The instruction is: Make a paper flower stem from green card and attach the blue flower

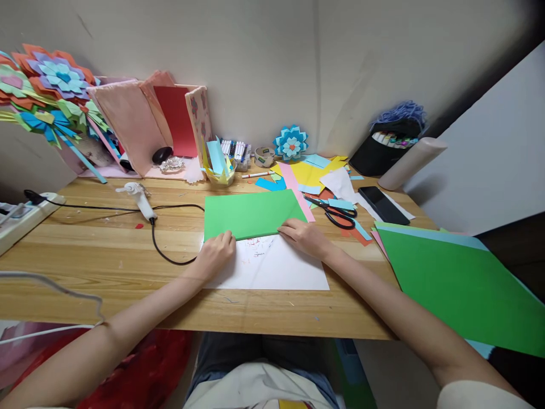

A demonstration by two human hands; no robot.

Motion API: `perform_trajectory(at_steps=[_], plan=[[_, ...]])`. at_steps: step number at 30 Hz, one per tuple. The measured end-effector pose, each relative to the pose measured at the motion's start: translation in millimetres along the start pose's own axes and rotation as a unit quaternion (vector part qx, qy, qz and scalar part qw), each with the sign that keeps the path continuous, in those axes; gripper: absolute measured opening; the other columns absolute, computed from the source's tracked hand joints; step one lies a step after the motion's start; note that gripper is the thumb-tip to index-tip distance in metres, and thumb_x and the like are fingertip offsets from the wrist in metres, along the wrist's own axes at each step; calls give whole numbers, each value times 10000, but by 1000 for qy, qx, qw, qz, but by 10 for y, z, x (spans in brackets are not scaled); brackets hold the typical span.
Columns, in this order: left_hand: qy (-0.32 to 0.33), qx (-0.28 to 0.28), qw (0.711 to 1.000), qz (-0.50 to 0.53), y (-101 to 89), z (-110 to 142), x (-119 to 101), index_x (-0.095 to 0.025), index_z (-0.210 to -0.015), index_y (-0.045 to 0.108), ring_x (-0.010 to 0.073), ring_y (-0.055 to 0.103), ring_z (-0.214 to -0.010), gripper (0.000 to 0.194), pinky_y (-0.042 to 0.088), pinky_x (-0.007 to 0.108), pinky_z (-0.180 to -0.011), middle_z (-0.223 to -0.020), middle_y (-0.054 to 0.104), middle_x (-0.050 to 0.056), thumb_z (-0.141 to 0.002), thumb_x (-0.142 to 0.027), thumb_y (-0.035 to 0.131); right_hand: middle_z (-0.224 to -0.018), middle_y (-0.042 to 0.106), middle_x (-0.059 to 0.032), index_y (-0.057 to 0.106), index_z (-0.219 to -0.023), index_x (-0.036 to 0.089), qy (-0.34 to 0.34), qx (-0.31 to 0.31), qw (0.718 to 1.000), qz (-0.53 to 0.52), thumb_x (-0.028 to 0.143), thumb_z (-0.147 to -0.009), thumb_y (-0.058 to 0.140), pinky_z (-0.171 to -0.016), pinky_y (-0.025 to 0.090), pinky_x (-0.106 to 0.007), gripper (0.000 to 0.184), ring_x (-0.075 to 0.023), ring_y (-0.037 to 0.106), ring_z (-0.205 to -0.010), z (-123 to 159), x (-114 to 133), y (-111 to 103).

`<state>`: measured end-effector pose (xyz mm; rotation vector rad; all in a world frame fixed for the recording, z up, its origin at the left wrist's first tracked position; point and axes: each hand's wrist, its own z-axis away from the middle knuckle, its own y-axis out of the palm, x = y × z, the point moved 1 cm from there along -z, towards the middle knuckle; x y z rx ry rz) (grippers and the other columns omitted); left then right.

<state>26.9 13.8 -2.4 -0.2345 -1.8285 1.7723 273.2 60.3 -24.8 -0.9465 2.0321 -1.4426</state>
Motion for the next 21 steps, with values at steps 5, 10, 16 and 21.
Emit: perform_trajectory(at_steps=[5,10,16,21], plan=[[-9,5,1000,19,-3,22,60,-109,-879,570,208,562,-741,271,368,284,-560,-839,562,109,-829,-38,313,-820,615,-85,623,-870,163,-6,5,1000,-11,183,-886,381,-616,423,-253,242,-157,559,-751,-13,-14,-8],[-19,-24,998,48,46,94,158,-145,-994,554,175,559,-721,253,386,268,-574,-897,572,84,-845,-89,357,-822,623,-85,628,-865,161,-6,1,1000,-19,191,-879,398,-607,424,-250,232,-158,571,-738,-32,-27,-16],[-11,-68,996,56,108,85,133,-128,-918,582,184,553,-718,257,401,281,-603,-821,562,93,-843,-84,341,-825,628,-75,628,-863,156,0,4,1000,-25,186,-873,412,-605,417,-242,219,-152,574,-725,-40,-27,-38],[-6,-64,998,26,115,48,96,-109,-840,599,185,544,-683,270,384,282,-584,-775,556,98,-827,-55,335,-819,628,-69,629,-850,162,2,-4,999,-34,190,-871,421,-589,404,-232,211,-144,571,-716,-29,-34,-25]])
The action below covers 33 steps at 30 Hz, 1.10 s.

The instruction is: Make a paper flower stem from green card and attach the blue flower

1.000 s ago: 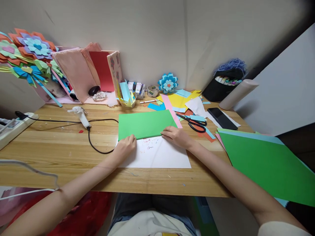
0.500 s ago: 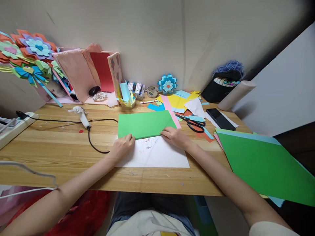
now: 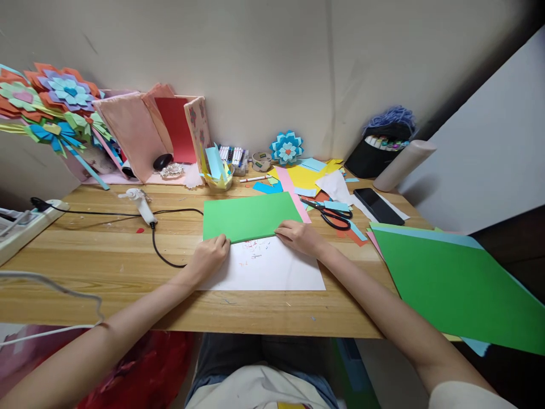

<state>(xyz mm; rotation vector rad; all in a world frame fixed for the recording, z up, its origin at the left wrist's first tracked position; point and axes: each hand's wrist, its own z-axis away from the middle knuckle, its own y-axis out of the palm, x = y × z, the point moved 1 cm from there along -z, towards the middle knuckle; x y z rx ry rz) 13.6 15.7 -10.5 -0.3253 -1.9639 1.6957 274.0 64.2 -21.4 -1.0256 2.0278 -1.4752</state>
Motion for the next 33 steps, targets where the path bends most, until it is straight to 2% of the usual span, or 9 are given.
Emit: perform_trajectory(at_steps=[6,10,18,22,29,33], plan=[[-9,33,999,-29,-36,-54,-115,-74,-737,605,201,541,-675,281,357,298,-557,-748,560,128,-772,11,339,-828,632,-66,635,-838,173,2,-10,1000,4,195,-866,431,-587,396,-236,207,-151,573,-744,12,-27,44],[-28,50,998,-35,-85,-64,-181,-65,-738,609,212,545,-686,280,359,306,-560,-744,564,137,-751,29,346,-833,632,-66,638,-836,166,11,-4,1000,-2,192,-864,432,-588,399,-236,209,-150,574,-734,12,-21,22],[-79,6,997,-17,-166,-39,-173,-125,-817,605,210,542,-733,267,383,317,-613,-874,562,119,-840,-103,340,-896,615,-69,647,-827,177,37,-12,998,-42,169,-862,424,-629,416,-241,227,-154,568,-804,1,16,12],[-74,13,997,10,-146,-56,-198,-154,-887,588,196,540,-724,253,381,291,-593,-836,559,92,-839,-95,348,-852,611,-65,654,-796,174,46,-3,998,-51,158,-855,434,-637,411,-245,228,-153,560,-792,-30,-5,23],[-53,24,998,-11,-78,-57,-204,-116,-896,566,175,543,-701,324,377,265,-551,-897,548,113,-830,-17,264,-793,630,-44,650,-764,181,72,3,995,-70,126,-823,472,-610,384,-231,196,-146,565,-735,-87,-57,23],[-47,35,998,-3,-56,-67,-191,-103,-920,555,181,548,-730,299,390,269,-576,-912,544,122,-831,-22,281,-770,641,-27,641,-747,184,93,10,991,-98,109,-800,495,-615,385,-227,172,-138,569,-716,-127,-75,3]])
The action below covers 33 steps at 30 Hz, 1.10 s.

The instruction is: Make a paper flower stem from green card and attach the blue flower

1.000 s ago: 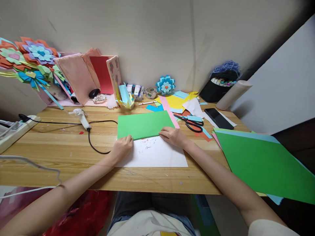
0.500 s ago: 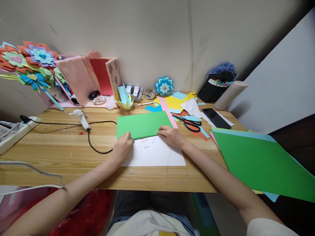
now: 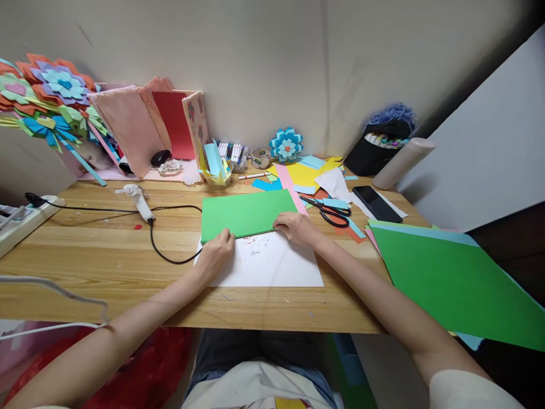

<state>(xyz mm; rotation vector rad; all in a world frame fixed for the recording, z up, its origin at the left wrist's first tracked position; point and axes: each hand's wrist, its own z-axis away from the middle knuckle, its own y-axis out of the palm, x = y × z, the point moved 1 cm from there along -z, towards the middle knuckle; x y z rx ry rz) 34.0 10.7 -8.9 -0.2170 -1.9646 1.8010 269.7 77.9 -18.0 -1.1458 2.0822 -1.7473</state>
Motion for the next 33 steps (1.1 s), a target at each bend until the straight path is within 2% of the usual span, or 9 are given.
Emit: perform_trajectory(at_steps=[7,11,16,23,28,33], plan=[[5,9,999,33,-45,-34,68,-103,-925,554,213,530,-822,249,413,302,-654,-913,552,129,-828,-45,333,-759,650,-17,634,-717,189,23,29,999,-15,80,-762,525,-614,385,-228,160,-137,569,-716,-65,0,-45],[-18,19,997,70,-70,16,149,-148,-958,545,199,518,-841,223,412,286,-650,-941,547,100,-834,-87,369,-778,645,-25,631,-736,194,20,12,1000,0,127,-789,530,-628,382,-239,132,-151,565,-762,-20,10,-20],[-20,3,997,69,-32,56,145,-136,-905,553,205,514,-827,242,419,295,-658,-908,542,110,-820,-51,344,-810,638,-28,629,-766,199,5,-7,1000,25,166,-824,511,-635,380,-248,136,-154,558,-775,76,20,14],[-3,-25,998,56,4,22,116,-107,-884,561,227,509,-826,269,424,320,-669,-888,552,130,-775,-12,335,-827,606,-31,590,-796,193,21,14,998,60,235,-794,574,-603,372,-248,44,-169,547,-797,49,73,-19],[-3,-49,996,74,12,41,186,-139,-906,561,218,498,-842,272,420,318,-685,-911,557,116,-763,-27,358,-791,562,-59,537,-796,169,-38,34,994,93,214,-841,487,-603,365,-270,81,-175,507,-748,44,116,-9],[-9,-63,994,86,0,30,260,-168,-972,554,199,501,-866,263,408,294,-680,-949,550,90,-815,-87,360,-811,543,-88,512,-830,155,-75,23,990,113,224,-880,403,-643,371,-294,138,-194,484,-766,139,138,65]])
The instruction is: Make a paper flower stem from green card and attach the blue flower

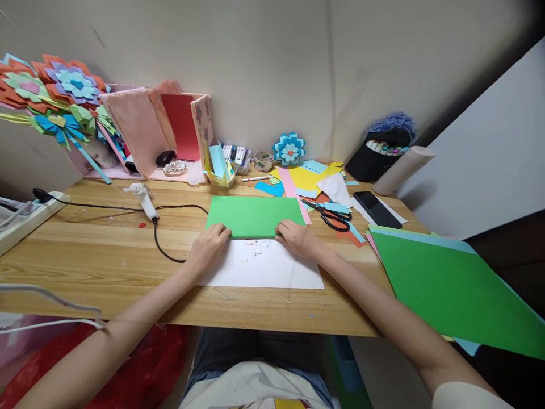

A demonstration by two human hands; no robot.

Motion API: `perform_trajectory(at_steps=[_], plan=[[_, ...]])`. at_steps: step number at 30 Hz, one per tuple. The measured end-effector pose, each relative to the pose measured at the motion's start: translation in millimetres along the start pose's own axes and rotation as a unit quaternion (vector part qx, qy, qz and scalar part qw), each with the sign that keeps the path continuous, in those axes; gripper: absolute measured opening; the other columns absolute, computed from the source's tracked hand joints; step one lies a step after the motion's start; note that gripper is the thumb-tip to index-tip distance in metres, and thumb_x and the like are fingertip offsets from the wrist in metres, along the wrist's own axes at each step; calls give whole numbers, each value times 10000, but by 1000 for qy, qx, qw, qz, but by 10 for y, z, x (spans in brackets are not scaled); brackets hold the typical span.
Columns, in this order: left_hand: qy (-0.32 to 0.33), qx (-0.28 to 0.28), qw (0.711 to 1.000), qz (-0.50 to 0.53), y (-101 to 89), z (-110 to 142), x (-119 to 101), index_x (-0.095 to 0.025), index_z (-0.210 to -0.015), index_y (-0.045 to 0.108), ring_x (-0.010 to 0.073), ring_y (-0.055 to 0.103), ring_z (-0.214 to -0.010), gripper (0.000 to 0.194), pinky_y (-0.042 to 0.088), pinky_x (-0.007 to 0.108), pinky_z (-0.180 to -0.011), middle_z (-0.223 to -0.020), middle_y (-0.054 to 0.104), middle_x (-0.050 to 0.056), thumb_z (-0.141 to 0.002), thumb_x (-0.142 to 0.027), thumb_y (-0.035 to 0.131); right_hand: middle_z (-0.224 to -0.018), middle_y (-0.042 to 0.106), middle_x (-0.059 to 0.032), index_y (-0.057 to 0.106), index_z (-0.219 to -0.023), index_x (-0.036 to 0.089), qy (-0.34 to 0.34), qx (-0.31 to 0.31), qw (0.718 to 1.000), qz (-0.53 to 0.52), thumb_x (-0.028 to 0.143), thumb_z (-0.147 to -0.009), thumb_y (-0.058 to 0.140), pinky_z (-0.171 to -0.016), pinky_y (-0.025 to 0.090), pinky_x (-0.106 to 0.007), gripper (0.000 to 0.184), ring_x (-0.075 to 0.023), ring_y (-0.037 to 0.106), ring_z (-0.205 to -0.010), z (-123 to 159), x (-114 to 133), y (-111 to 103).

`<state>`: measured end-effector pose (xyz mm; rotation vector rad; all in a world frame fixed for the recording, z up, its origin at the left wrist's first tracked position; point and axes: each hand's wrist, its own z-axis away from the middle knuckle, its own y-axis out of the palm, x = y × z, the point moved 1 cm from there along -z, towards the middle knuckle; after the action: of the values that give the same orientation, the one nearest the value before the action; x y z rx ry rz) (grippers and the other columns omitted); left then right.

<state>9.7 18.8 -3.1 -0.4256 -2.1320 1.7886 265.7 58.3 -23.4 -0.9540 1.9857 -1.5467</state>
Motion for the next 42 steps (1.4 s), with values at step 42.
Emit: perform_trajectory(at_steps=[42], plan=[[75,82,993,32,137,-372,-63,-150,-848,451,213,543,-714,280,350,294,-570,-775,559,86,-890,-378,296,-830,518,-69,465,-857,168,68,38,997,12,285,-905,333,-638,317,-297,182,-199,438,-753,27,44,110]])
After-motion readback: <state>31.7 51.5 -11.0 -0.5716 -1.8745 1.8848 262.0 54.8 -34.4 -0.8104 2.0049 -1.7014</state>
